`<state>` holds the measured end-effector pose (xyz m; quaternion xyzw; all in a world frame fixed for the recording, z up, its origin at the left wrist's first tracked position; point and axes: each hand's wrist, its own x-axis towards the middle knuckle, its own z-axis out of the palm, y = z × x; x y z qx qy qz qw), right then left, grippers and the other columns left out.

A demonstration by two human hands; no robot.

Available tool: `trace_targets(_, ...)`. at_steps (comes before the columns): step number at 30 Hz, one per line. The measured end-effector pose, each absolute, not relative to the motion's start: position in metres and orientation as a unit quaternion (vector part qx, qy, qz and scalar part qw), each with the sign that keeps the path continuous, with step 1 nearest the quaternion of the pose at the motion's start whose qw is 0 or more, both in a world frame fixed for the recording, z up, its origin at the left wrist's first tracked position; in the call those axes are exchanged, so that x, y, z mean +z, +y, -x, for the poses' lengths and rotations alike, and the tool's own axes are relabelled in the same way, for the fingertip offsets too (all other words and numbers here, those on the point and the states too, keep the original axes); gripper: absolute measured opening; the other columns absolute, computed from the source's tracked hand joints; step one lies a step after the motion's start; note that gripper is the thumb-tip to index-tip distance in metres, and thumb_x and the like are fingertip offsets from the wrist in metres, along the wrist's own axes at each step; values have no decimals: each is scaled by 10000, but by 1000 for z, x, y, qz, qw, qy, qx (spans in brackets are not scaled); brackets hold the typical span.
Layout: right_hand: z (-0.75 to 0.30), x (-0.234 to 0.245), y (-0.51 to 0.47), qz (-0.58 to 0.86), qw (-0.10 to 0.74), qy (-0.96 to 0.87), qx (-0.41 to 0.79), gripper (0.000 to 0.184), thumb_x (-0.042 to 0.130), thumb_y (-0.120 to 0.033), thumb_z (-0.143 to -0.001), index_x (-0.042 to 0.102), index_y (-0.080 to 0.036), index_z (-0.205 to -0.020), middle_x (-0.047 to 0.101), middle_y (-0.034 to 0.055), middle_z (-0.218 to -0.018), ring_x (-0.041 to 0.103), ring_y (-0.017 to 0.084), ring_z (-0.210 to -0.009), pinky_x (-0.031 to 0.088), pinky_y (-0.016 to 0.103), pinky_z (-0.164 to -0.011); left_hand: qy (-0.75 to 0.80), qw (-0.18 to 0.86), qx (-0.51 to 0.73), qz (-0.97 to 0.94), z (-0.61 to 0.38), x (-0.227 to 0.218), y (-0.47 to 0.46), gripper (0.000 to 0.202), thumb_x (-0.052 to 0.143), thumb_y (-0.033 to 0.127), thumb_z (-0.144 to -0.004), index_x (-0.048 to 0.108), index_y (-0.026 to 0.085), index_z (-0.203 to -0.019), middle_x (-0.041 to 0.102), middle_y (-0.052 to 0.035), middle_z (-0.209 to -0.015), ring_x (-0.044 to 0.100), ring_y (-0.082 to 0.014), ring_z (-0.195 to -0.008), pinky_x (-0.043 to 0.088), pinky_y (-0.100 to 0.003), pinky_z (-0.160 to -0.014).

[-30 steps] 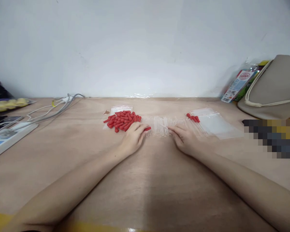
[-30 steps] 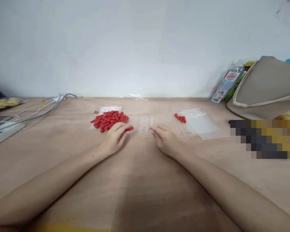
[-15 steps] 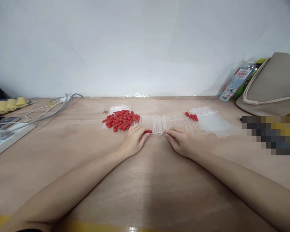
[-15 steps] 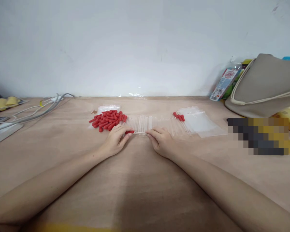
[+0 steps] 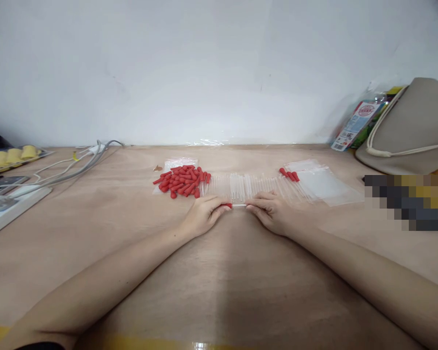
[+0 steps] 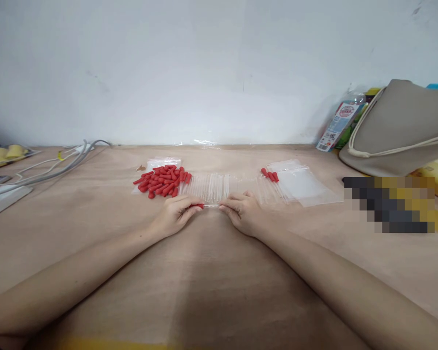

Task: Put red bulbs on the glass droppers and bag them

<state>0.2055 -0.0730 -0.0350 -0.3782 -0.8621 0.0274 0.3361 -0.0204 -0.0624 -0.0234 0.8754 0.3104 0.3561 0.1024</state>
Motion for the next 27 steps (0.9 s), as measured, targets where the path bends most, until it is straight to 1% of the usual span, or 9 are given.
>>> trace_targets(4, -205, -35, -73, 381, 321, -867, 14, 225, 448, -253, -881, 668, -209, -904, 638, 26, -764, 577, 123, -688, 344, 294, -691, 288, 89, 347, -888, 21, -25, -63, 174, 476, 246, -861, 624, 172, -918, 675, -39, -823, 613, -137, -750, 480, -256, -692)
trace_targets(9, -202, -32, -78, 398, 308, -862, -62, 222, 456, -252, -871, 671, -211, -839, 632, 10, -707, 534, 110, -606, 289, 305, -684, 302, 72, 338, -888, 20, -26, -63, 209, 456, 280, -869, 629, 169, -910, 668, -50, -792, 609, -144, -722, 478, -265, -672)
trace_targets(12, -201, -30, -81, 398, 304, -862, -86, 227, 452, -253, -871, 667, -212, -810, 628, 5, -674, 518, 107, -582, 265, 307, -672, 303, 69, 330, -891, 21, -26, -62, 217, 451, 291, -871, 625, 171, -923, 662, -49, -778, 603, -143, -705, 473, -262, -658)
trace_targets(17, -200, -27, -82, 371, 303, -874, -77, 244, 418, -235, -880, 647, -196, -805, 628, 9, -677, 508, 106, -585, 249, 302, -646, 289, 71, 323, -898, 21, -25, -63, 191, 458, 278, -868, 608, 165, -902, 657, -47, -789, 597, -143, -722, 465, -261, -672)
trace_targets(24, -195, -24, -81, 354, 280, -887, -94, 270, 398, -214, -871, 597, -164, -696, 591, 17, -635, 457, 111, -552, 234, 304, -639, 277, 81, 315, -904, 21, -24, -64, 165, 466, 259, -864, 592, 158, -901, 636, -38, -771, 563, -129, -689, 440, -243, -635)
trace_targets(27, -193, -23, -81, 355, 267, -891, -90, 270, 388, -214, -874, 571, -162, -682, 589, 17, -638, 447, 111, -550, 226, 300, -636, 276, 82, 313, -905, 21, -24, -64, 165, 465, 262, -864, 590, 159, -894, 635, -39, -769, 564, -129, -688, 441, -242, -633)
